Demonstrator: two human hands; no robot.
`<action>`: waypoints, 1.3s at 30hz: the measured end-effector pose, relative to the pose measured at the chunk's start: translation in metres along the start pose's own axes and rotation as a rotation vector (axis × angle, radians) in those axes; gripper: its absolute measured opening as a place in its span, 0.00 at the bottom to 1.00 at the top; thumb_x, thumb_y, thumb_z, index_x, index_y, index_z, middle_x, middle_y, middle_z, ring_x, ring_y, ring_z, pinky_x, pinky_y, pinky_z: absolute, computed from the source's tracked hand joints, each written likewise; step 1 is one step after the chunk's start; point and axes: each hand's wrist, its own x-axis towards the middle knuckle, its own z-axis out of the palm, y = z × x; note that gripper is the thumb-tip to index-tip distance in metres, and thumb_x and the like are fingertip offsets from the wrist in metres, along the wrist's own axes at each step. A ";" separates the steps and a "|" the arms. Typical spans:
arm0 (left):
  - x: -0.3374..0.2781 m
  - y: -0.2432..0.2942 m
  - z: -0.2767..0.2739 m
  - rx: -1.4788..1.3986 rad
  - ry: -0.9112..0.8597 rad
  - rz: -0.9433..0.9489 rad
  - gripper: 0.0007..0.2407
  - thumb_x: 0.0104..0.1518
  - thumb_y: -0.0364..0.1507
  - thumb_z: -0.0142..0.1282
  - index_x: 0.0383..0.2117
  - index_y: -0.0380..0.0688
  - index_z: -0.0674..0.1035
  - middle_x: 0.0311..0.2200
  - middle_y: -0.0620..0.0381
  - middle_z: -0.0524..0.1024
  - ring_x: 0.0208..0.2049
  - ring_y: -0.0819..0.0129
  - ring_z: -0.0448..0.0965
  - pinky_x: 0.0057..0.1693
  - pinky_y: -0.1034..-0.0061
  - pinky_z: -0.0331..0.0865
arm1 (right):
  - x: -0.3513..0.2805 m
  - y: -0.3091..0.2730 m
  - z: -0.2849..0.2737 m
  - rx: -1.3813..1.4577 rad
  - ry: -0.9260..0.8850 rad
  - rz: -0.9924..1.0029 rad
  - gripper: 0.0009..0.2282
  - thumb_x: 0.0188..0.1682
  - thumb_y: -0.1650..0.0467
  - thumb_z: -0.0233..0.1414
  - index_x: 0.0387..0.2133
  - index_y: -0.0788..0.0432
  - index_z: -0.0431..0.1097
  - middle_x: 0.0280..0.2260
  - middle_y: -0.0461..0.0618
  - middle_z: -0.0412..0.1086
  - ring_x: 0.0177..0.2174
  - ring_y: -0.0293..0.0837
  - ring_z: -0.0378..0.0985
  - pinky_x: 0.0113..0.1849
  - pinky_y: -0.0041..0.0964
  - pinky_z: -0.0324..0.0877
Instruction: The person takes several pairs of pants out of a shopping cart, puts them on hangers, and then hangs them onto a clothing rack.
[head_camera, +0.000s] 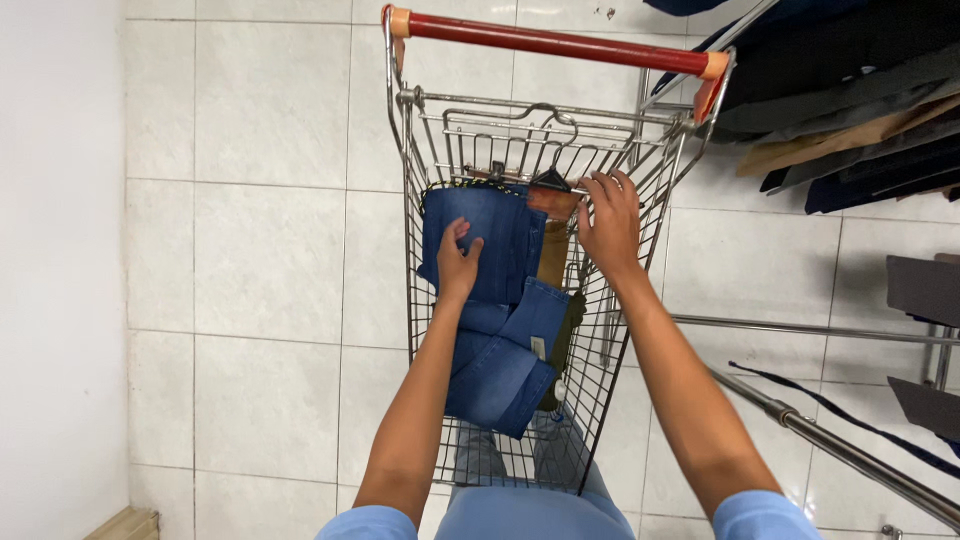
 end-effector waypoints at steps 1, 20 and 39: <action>-0.011 0.002 -0.004 0.000 0.002 -0.003 0.23 0.61 0.29 0.60 0.63 0.43 0.68 0.56 0.47 0.75 0.61 0.53 0.72 0.58 0.60 0.73 | -0.012 -0.008 0.003 0.002 -0.003 -0.001 0.18 0.46 0.76 0.59 0.51 0.59 0.73 0.50 0.57 0.72 0.57 0.61 0.64 0.56 0.56 0.62; -0.099 -0.013 -0.030 0.859 -0.227 0.299 0.38 0.56 0.32 0.66 0.73 0.51 0.55 0.73 0.44 0.46 0.74 0.49 0.45 0.71 0.55 0.51 | -0.132 -0.121 0.110 0.366 -0.433 0.823 0.41 0.40 0.51 0.65 0.60 0.66 0.60 0.55 0.70 0.62 0.58 0.68 0.63 0.56 0.60 0.63; -0.081 -0.012 -0.046 0.786 -0.030 0.534 0.24 0.59 0.24 0.54 0.66 0.45 0.68 0.62 0.48 0.73 0.65 0.51 0.69 0.64 0.55 0.65 | -0.156 -0.181 0.094 1.155 -0.052 0.988 0.30 0.59 0.53 0.51 0.58 0.66 0.52 0.45 0.59 0.63 0.44 0.49 0.69 0.43 0.48 0.68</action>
